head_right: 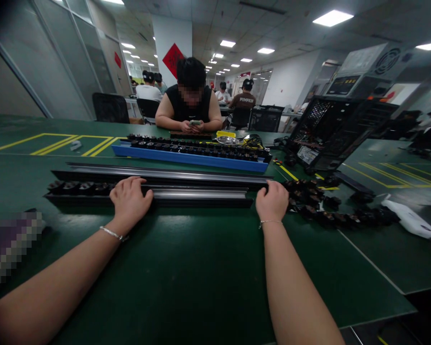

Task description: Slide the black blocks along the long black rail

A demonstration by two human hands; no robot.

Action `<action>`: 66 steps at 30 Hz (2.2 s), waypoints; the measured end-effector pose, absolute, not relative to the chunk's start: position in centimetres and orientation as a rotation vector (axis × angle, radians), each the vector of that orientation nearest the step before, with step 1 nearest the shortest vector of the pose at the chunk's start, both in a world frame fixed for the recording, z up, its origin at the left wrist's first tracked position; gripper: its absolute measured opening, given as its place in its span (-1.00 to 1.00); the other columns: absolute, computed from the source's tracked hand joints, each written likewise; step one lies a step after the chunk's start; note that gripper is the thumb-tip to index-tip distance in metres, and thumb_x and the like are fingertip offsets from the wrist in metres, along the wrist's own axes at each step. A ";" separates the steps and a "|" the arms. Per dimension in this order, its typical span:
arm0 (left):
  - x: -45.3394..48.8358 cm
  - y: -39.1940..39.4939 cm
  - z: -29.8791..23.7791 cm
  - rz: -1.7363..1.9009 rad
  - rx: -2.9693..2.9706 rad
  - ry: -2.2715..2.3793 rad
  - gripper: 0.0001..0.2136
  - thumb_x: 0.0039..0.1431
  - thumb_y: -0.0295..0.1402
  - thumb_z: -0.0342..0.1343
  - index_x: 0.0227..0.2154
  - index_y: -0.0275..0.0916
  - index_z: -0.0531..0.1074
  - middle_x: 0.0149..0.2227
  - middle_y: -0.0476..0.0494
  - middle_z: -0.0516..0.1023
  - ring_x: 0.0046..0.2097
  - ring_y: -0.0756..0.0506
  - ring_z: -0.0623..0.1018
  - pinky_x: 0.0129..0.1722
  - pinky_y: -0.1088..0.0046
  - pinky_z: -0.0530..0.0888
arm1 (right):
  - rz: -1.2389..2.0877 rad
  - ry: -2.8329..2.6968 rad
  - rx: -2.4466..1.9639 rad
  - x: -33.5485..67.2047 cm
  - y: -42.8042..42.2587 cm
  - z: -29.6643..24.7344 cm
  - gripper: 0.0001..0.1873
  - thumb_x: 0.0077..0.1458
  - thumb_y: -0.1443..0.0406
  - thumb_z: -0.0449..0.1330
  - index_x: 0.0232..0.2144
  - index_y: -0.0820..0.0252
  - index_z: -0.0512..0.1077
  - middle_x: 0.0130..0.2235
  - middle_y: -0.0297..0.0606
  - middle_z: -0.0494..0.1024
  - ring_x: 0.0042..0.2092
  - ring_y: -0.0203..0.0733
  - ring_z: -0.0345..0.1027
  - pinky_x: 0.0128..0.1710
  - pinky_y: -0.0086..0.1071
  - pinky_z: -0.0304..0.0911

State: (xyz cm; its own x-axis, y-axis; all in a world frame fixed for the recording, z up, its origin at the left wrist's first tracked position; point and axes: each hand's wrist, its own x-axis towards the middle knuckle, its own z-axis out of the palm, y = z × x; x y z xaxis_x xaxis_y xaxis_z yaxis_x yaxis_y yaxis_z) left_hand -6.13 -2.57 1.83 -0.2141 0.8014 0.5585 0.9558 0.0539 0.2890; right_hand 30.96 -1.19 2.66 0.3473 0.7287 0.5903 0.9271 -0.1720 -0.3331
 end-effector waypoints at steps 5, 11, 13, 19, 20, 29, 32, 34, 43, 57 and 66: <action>-5.8 -2.6 1.8 -0.854 -1.803 -2.090 -0.69 0.10 -0.30 -0.07 -0.09 -0.22 0.34 0.02 -0.29 0.39 0.14 -0.29 0.24 0.09 0.05 0.13 | -0.287 -1.923 -1.662 24.6 -1.1 1.8 -0.55 0.14 0.22 -0.08 0.00 0.25 0.37 0.11 -0.10 0.35 0.15 -0.09 0.11 0.15 -0.18 -0.01; -5.8 -2.5 1.4 -0.886 -1.848 -2.030 -0.69 0.14 -0.38 -0.14 -0.07 -0.25 0.32 -0.03 -0.30 0.41 0.13 -0.29 0.26 0.05 0.11 0.21 | -0.168 -2.093 -1.738 22.8 -1.6 1.1 -0.55 0.22 0.18 -0.16 0.07 0.03 0.33 0.16 -0.30 0.32 0.20 -0.10 0.06 0.13 -0.09 -0.02; -5.8 -2.3 1.2 -0.922 -1.889 -2.010 -0.69 0.14 -0.43 -0.17 -0.07 -0.28 0.31 -0.05 -0.31 0.42 0.09 -0.27 0.31 0.02 0.16 0.27 | -0.161 -2.102 -1.746 23.1 -1.5 1.3 -0.55 0.22 0.17 -0.16 0.07 0.03 0.32 0.17 -0.31 0.31 0.20 -0.11 0.06 0.12 -0.11 -0.01; -6.0 -1.9 1.3 -1.072 -1.852 -2.046 -0.62 0.06 -0.39 -0.08 -0.02 -0.38 0.24 -0.01 -0.38 0.34 0.05 -0.27 0.35 0.05 0.20 0.30 | -0.160 -2.091 -1.753 23.1 -1.5 1.4 -0.55 0.22 0.16 -0.15 0.07 0.02 0.33 0.16 -0.31 0.31 0.19 -0.10 0.07 0.11 -0.10 0.02; -6.1 -2.0 1.3 -1.052 -1.813 -2.090 -0.60 0.06 -0.35 -0.06 -0.02 -0.38 0.24 -0.01 -0.39 0.34 0.04 -0.29 0.35 0.03 0.16 0.31 | -0.161 -2.090 -1.753 23.1 -1.5 1.4 -0.55 0.22 0.16 -0.15 0.07 0.02 0.33 0.16 -0.31 0.32 0.19 -0.10 0.08 0.11 -0.10 0.02; -6.5 -2.7 1.7 -0.748 -1.769 -2.280 -0.63 0.08 -0.16 -0.07 -0.16 -0.31 0.37 -0.17 -0.37 0.48 -0.06 -0.36 0.42 -0.04 0.05 0.29 | -0.197 -2.081 -1.744 23.0 -1.4 1.2 -0.57 0.20 0.19 -0.11 0.05 0.01 0.34 0.14 -0.30 0.34 0.17 -0.08 0.11 0.10 -0.10 0.05; -6.2 -2.8 1.9 -0.732 -1.813 -2.262 -0.62 0.09 -0.12 -0.08 -0.17 -0.29 0.38 -0.17 -0.35 0.49 -0.04 -0.33 0.41 -0.01 0.05 0.25 | -0.190 -2.082 -1.752 23.0 -1.4 1.3 -0.56 0.20 0.18 -0.12 0.06 0.02 0.34 0.14 -0.30 0.34 0.18 -0.09 0.10 0.10 -0.10 0.04; -6.0 -2.9 1.9 -0.738 -1.830 -2.245 -0.63 0.09 -0.12 -0.08 -0.18 -0.28 0.38 -0.18 -0.33 0.50 -0.03 -0.32 0.41 0.01 0.06 0.23 | -0.184 -2.082 -1.757 22.9 -1.4 1.3 -0.56 0.20 0.18 -0.13 0.06 0.02 0.34 0.15 -0.31 0.33 0.18 -0.09 0.09 0.10 -0.10 0.04; -5.8 -2.9 1.9 -0.728 -1.887 -2.174 -0.68 0.09 -0.11 -0.05 -0.26 -0.24 0.41 -0.20 -0.27 0.52 -0.04 -0.29 0.42 0.00 0.11 0.24 | -0.189 -2.070 -1.760 22.8 -1.5 1.3 -0.56 0.20 0.18 -0.12 0.05 0.01 0.34 0.14 -0.31 0.34 0.18 -0.09 0.10 0.10 -0.09 0.04; -5.5 -2.9 1.9 -0.782 -2.003 -2.105 -0.68 0.11 -0.16 -0.07 -0.27 -0.21 0.50 -0.19 -0.21 0.56 -0.03 -0.24 0.44 0.03 0.14 0.22 | -0.167 -2.070 -1.767 22.8 -1.5 1.5 -0.57 0.19 0.19 -0.11 0.05 0.01 0.35 0.14 -0.30 0.34 0.17 -0.06 0.11 0.09 -0.08 0.04; -5.1 -3.0 1.8 -0.794 -2.127 -2.005 -0.69 0.13 -0.19 -0.08 -0.22 -0.16 0.51 -0.17 -0.12 0.57 0.00 -0.19 0.43 0.05 0.15 0.20 | -0.169 -2.065 -1.789 22.7 -1.5 1.5 -0.57 0.20 0.19 -0.12 0.05 0.02 0.34 0.15 -0.32 0.33 0.18 -0.09 0.09 0.09 -0.11 0.03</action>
